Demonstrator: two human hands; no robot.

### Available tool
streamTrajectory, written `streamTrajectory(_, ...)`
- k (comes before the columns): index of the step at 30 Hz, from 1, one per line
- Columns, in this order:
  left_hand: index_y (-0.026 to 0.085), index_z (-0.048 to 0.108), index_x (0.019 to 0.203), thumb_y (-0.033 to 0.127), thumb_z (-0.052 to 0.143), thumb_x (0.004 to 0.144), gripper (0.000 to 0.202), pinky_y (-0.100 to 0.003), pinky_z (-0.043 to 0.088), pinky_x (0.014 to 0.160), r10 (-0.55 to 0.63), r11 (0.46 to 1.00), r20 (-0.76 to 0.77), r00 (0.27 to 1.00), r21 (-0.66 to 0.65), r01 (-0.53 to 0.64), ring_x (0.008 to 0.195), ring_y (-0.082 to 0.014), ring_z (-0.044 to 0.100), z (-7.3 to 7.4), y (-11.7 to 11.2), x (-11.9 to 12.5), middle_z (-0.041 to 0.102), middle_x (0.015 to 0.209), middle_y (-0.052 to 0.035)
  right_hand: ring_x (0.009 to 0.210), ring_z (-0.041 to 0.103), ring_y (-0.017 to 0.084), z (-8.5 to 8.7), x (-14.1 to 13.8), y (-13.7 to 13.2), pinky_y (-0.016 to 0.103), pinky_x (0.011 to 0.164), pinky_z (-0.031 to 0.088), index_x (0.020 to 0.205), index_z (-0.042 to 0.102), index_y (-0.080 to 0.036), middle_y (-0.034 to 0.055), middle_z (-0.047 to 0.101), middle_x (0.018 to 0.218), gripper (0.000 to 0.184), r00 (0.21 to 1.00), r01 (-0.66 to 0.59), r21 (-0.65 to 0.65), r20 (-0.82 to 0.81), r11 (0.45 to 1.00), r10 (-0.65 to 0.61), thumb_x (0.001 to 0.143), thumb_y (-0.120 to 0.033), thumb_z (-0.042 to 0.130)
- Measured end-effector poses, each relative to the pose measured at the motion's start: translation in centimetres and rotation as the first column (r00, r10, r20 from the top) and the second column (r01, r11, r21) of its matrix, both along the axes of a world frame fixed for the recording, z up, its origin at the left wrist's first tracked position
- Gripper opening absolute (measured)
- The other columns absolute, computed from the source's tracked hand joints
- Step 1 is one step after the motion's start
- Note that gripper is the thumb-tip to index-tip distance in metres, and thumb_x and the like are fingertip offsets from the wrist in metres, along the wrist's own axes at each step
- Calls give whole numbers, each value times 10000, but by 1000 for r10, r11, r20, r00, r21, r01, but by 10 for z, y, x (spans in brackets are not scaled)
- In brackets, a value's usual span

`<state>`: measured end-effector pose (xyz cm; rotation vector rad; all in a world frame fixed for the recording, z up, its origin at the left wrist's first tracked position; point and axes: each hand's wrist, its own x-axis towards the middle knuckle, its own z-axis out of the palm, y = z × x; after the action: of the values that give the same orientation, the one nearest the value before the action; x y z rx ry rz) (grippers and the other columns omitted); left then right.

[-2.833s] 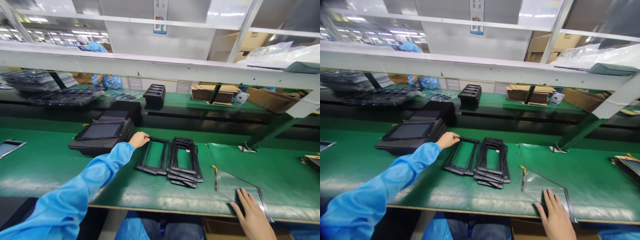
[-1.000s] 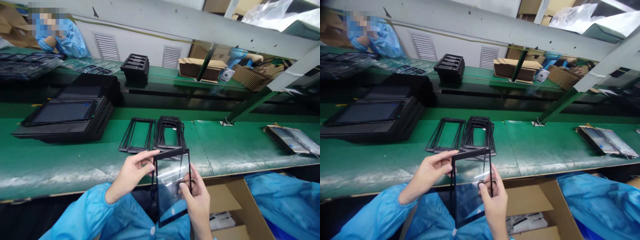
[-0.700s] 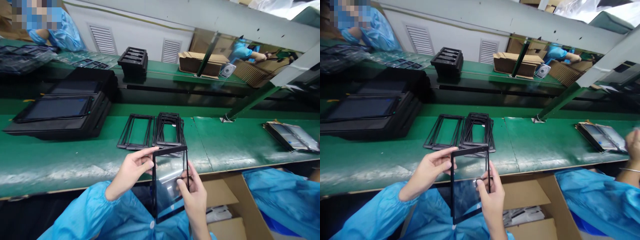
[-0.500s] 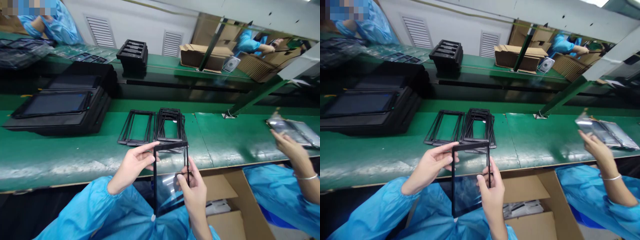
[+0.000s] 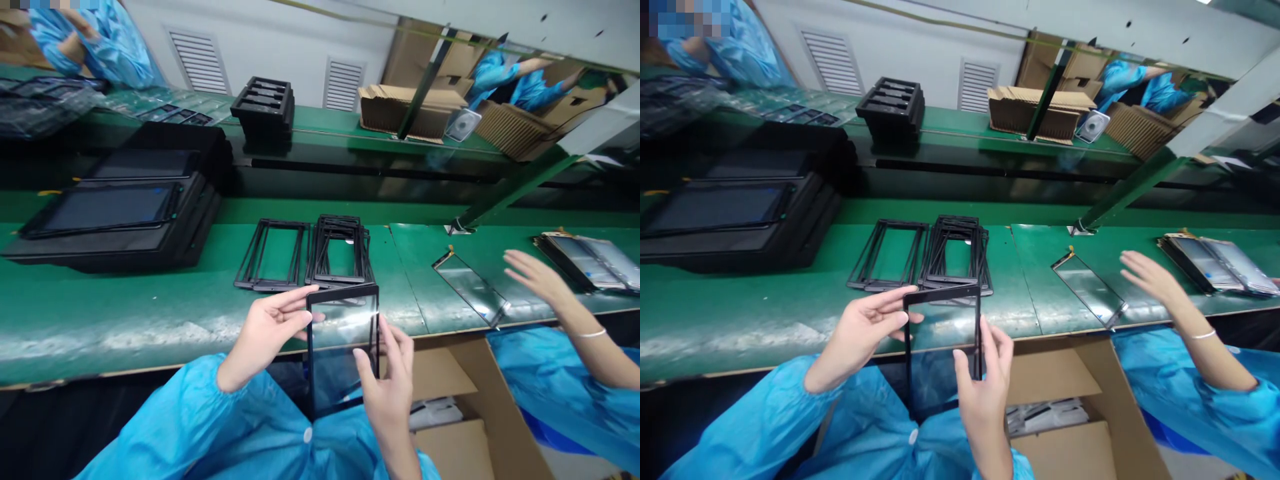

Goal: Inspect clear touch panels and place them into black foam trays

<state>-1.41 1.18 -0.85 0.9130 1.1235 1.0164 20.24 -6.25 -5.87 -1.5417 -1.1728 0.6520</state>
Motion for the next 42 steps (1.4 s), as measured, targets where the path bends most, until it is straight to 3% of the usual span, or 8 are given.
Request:
streamTrajectory(4,177,809,1253,363,885,802,494,-251,655,617,-44,998,-100,994,41,48,869,-301,834,6,-6,-4,846,861,-111,1389,590,326,18,15,16,539,1161,466,1512,586,-307,114,591,1538,540,984,-49,26,-169,998,52,984,-362,685)
streamTrajectory(7,186,816,1245,393,875,809,486,-265,665,628,-81,995,-104,991,50,86,836,-295,836,7,-12,-7,850,838,-111,931,812,279,34,25,29,431,877,638,1384,696,-242,95,840,1034,425,904,-153,-53,-412,987,118,996,-413,667)
streamTrajectory(11,186,823,1233,421,891,784,511,-267,661,602,-112,993,-127,985,31,117,800,-298,835,8,-14,-10,852,853,-122,712,815,261,47,24,35,366,761,650,1060,811,-212,40,798,632,258,909,-131,-70,-407,989,92,915,-420,761)
streamTrajectory(24,225,814,1260,470,815,851,477,-316,681,665,-130,983,-271,954,92,160,861,-315,831,-1,-13,-18,857,961,-135,620,814,256,51,12,31,348,637,683,988,803,-182,82,829,702,333,914,-88,-80,-403,993,49,896,-500,771)
streamTrajectory(28,339,793,1301,364,807,847,454,-442,586,1049,-53,847,-611,790,392,360,1321,-378,661,14,-12,-7,650,1509,-90,617,805,238,51,-2,31,346,646,687,1160,776,-189,43,825,723,424,881,-199,-78,-451,977,143,858,-484,816)
streamTrajectory(32,372,712,1406,290,759,893,522,-354,628,913,-305,736,-679,668,277,618,1025,-292,795,25,-9,1,802,1261,-51,683,815,239,48,-6,32,371,721,676,1574,492,-224,-3,819,727,877,723,-444,-106,-629,890,286,823,-485,865)
streamTrajectory(37,247,706,1264,267,659,964,305,-240,599,612,-346,904,-389,854,105,415,674,-191,772,18,-12,-9,847,972,-45,750,830,281,31,35,30,394,717,658,1069,837,-172,125,847,847,497,683,-584,-241,-662,775,309,892,-629,752)
streamTrajectory(42,202,600,1273,412,732,938,417,-211,515,439,-105,992,-230,968,41,117,623,-198,753,1,-16,-20,840,971,-112,615,791,279,13,53,23,365,602,636,772,822,-150,140,820,717,509,754,-441,-251,-625,862,204,915,-627,719)
